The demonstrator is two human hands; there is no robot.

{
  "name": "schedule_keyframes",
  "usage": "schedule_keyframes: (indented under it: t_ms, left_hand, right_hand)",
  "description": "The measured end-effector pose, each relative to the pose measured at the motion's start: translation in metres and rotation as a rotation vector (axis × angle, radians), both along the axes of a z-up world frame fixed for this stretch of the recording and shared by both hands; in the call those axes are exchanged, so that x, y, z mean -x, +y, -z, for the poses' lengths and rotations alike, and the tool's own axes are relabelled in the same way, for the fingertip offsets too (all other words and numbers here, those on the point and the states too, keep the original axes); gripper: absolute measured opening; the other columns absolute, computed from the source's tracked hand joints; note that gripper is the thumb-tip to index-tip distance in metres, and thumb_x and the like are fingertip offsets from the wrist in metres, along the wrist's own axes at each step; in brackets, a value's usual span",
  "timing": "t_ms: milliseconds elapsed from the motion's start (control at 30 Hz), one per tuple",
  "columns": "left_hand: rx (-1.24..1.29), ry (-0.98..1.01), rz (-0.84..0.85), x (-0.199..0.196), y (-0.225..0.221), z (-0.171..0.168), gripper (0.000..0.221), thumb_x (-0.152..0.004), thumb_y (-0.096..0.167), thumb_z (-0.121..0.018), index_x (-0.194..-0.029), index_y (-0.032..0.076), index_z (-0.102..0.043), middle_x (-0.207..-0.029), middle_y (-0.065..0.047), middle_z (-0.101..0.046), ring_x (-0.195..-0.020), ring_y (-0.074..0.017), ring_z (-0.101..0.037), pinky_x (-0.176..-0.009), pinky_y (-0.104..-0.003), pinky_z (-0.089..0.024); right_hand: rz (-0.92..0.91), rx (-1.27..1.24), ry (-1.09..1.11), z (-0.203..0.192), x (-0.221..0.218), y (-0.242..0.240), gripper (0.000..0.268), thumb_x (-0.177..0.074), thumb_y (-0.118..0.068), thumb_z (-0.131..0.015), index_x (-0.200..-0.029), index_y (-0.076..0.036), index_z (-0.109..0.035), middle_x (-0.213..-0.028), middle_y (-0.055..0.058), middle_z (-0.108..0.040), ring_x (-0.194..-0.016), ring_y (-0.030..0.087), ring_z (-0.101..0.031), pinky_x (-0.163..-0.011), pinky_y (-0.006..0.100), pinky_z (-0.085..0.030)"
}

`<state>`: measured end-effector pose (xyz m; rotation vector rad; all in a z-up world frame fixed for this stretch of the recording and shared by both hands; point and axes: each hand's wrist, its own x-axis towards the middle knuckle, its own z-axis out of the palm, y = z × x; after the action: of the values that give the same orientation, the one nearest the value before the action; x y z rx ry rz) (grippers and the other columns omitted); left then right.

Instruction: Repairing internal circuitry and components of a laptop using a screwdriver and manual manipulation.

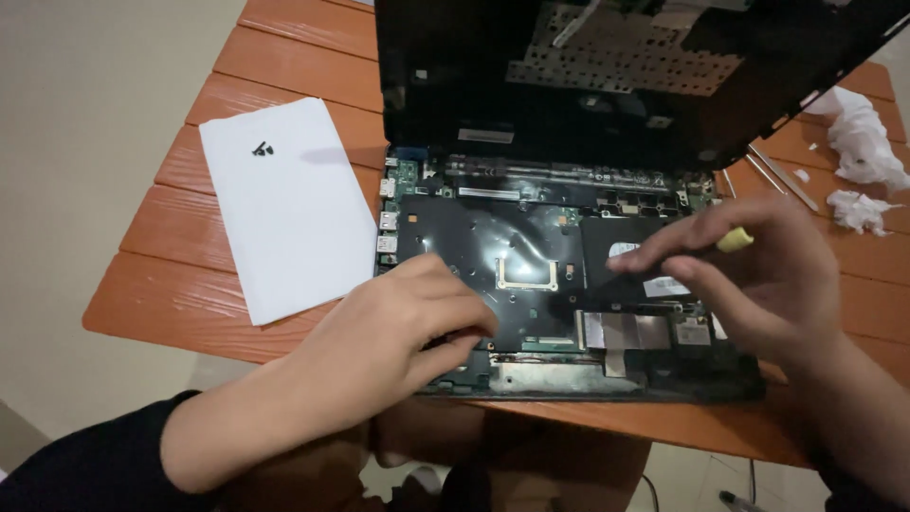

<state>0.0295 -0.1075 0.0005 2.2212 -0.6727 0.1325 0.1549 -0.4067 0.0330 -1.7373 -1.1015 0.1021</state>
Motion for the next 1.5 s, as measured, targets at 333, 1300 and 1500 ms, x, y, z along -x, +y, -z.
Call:
schedule_keyframes:
  t_ms: [333, 1300, 1500]
  left_hand:
    - [-0.042, -0.015, -0.063, -0.002, 0.000, -0.001, 0.008, -0.094, 0.011, -0.069, -0.101, 0.015, -0.067, -0.081, -0.003, -0.066, -0.084, -0.0212, -0.060, -0.063, -0.034, -0.049]
    - [-0.275, -0.003, 0.051, -0.073, -0.055, -0.009, 0.009, -0.085, 0.009, -0.069, -0.084, 0.017, -0.066, -0.078, -0.002, -0.070, -0.088, -0.0300, -0.059, -0.065, -0.046, -0.045]
    - [-0.335, 0.080, 0.079, -0.087, -0.068, -0.006, 0.010, -0.088, 0.011, -0.072, -0.082, 0.019, -0.070, -0.080, -0.002, -0.069, -0.092, -0.0282, -0.059, -0.065, -0.045, -0.048]
  right_hand:
    - [-0.112, 0.157, -0.048, 0.001, 0.000, 0.006, 0.015, -0.092, -0.005, -0.063, -0.103, -0.005, -0.053, -0.099, 0.014, -0.078, -0.097, 0.026, -0.086, -0.083, 0.031, -0.074]
    - [0.151, 0.056, -0.146, -0.003, 0.000, -0.001, 0.018, -0.096, 0.008, -0.059, -0.103, 0.004, -0.043, -0.090, 0.027, -0.071, -0.090, 0.034, -0.081, -0.082, 0.039, -0.069]
    - [0.177, 0.036, -0.156, -0.009, 0.001, -0.005, 0.017, -0.094, 0.010, -0.058, -0.101, 0.007, -0.043, -0.087, 0.029, -0.069, -0.089, 0.037, -0.080, -0.082, 0.041, -0.069]
